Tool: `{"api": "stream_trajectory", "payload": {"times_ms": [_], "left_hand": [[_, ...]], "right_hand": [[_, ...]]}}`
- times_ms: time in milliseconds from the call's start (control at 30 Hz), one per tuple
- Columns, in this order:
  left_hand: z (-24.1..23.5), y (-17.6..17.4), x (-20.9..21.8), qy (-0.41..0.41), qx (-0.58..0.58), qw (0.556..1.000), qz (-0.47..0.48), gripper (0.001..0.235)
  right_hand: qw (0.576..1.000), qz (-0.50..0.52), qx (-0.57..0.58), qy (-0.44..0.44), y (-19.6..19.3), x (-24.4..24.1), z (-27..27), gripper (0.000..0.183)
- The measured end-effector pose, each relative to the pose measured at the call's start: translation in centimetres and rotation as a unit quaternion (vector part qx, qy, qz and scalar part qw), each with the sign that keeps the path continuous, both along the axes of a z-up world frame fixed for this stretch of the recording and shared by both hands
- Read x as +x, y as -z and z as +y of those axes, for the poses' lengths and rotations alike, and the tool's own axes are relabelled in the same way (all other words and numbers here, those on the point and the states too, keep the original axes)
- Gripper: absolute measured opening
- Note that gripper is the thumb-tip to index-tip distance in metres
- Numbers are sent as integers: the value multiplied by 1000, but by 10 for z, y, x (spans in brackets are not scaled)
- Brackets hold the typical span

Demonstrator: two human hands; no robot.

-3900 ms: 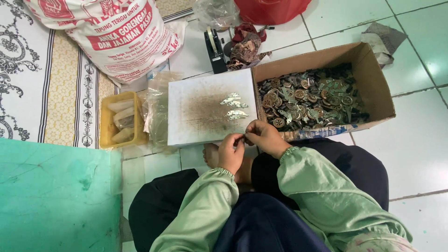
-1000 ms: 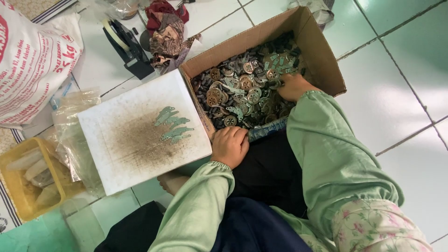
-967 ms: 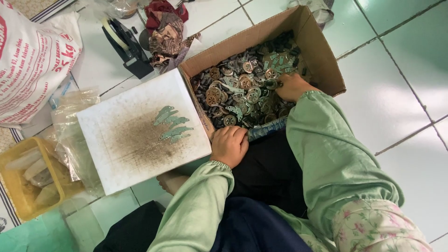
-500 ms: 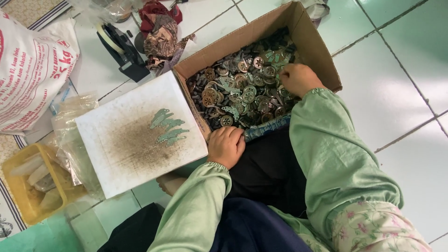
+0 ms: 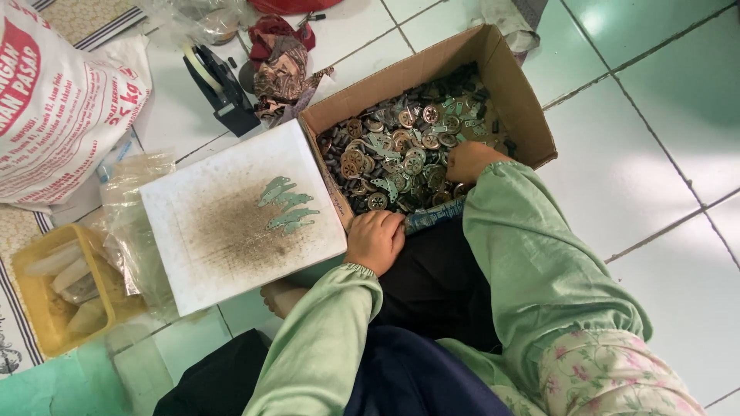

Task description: The person sits on the floor and sorts small metal parts from a cardboard box, placing them onto a white board. They then pick up a small plastic bag and place the sorted metal parts inside it.

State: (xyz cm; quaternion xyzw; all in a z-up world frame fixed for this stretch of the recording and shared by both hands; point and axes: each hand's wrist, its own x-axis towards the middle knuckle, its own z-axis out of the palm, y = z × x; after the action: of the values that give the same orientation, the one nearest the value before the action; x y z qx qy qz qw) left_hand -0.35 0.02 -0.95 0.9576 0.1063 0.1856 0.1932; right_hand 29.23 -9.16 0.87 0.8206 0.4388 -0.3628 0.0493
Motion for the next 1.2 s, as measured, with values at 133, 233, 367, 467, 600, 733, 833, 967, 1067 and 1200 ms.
{"api": "stream_trajectory", "payload": {"times_ms": [133,233,367,467,600,733,833,967,1067,1200], "left_hand": [[-1,-10,-4,4,-21,1000,-7,21],[-6,-22,-10,6,-49,998,-28,24],[-20,-64,-29,-46,-171,984,-30,24],[-32,-88,-46,-91,-292,950,-57,33],[-36,-99,-68,-141,-386,904,-120,45],[-40,-82,-98,-173,-381,899,-124,30],[-46,-83,-124,-231,-407,876,-117,19],[-53,-66,-154,-265,-443,854,-71,20],[-49,-65,-178,-283,-425,859,-30,21],[-44,-61,-197,-245,-343,907,-30,17]], "right_hand": [[995,-3,94,24,-14,-10,-4,35],[951,-28,298,70,-16,-24,-2,22],[857,33,477,189,-50,-71,1,9],[797,195,504,269,-99,-132,-1,5],[741,315,516,291,-111,-199,-5,9],[723,369,507,290,-110,-242,-11,9],[694,403,510,310,-102,-272,-12,7],[681,430,489,335,-79,-308,-16,9],[712,417,472,311,-82,-329,-16,7],[769,390,449,235,-78,-334,-19,16]]}}
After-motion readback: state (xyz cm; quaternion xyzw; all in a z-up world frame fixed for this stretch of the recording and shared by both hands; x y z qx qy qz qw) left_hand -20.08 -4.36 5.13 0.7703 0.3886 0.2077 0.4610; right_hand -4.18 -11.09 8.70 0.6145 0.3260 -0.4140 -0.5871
